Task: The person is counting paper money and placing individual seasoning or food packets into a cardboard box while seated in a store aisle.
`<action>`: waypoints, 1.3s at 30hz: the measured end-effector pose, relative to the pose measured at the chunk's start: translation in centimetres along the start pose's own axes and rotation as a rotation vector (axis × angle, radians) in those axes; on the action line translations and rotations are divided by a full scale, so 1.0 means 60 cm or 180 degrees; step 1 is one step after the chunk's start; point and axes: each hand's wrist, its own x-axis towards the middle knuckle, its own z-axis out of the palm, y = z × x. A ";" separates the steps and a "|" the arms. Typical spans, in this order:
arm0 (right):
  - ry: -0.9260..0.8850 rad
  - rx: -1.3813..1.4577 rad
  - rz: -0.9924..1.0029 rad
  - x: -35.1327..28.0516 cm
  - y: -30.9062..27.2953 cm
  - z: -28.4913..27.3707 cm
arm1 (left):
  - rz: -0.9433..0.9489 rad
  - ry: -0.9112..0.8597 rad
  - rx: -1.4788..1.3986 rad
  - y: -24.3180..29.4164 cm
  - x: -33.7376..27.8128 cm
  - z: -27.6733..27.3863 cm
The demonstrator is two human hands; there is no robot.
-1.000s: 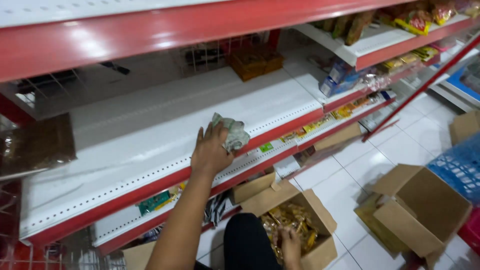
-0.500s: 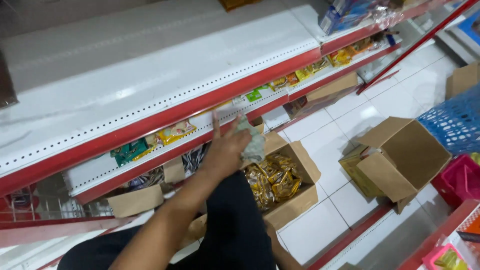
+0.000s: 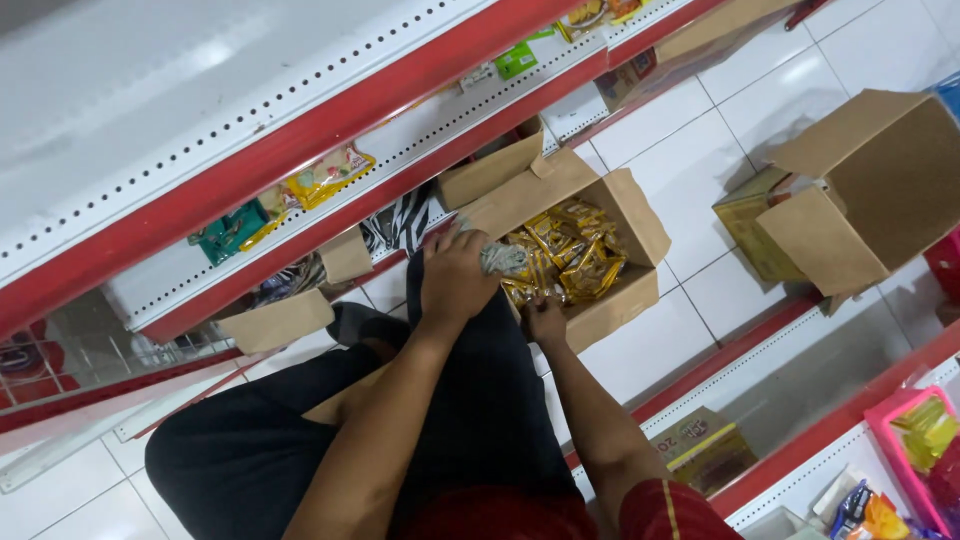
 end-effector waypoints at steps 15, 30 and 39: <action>0.0264 -0.0725 -0.0450 0.129 0.050 -0.005 | -0.0458 -0.0381 0.0167 -0.003 0.039 -0.014; 0.0854 0.0489 0.0026 0.048 -0.052 -0.087 | 0.0015 0.0193 -0.0044 -0.013 0.020 -0.009; 0.0210 0.1986 -0.0222 -0.086 -0.376 -0.306 | 0.0299 0.0142 -0.1839 -0.049 -0.033 -0.008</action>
